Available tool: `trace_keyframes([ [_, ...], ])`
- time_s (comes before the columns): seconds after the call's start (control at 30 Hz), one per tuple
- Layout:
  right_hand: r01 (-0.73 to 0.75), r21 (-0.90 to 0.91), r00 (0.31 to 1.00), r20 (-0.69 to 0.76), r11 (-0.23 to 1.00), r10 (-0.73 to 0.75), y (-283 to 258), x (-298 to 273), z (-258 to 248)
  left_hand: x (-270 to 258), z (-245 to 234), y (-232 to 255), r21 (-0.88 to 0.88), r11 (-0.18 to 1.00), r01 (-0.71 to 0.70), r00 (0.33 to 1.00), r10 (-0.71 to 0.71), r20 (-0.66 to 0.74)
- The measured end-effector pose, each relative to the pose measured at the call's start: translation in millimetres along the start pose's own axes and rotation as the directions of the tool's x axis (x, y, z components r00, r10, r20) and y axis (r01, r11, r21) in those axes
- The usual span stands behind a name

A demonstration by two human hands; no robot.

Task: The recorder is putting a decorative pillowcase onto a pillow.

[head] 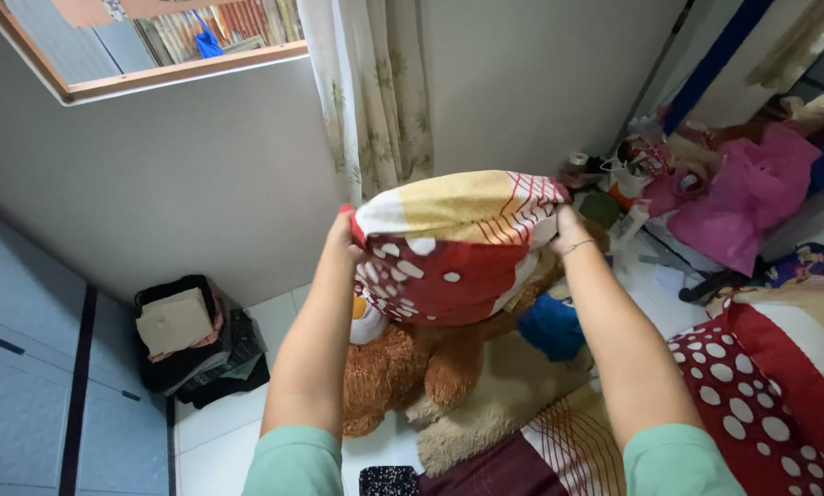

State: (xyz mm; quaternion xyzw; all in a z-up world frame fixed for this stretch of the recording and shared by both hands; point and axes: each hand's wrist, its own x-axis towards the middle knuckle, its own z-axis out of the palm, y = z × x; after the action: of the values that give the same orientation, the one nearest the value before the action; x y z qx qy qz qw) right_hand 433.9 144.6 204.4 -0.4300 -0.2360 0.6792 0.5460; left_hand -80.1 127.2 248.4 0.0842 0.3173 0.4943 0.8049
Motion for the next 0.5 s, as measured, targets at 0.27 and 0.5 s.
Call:
trace_keyframes([
  [0.27,0.463,0.412,0.820,0.136,0.785,-0.555,-56.1,-147.8,108.5,-69.4,72.0,-0.5,-0.073,0.789,-0.610,0.752,0.605,0.263],
  [0.5,0.789,-0.468,0.554,0.260,0.398,-0.791,56.7,-211.2,85.3,98.8,-188.3,-12.2,-0.379,0.807,-0.453,0.412,0.566,0.714],
])
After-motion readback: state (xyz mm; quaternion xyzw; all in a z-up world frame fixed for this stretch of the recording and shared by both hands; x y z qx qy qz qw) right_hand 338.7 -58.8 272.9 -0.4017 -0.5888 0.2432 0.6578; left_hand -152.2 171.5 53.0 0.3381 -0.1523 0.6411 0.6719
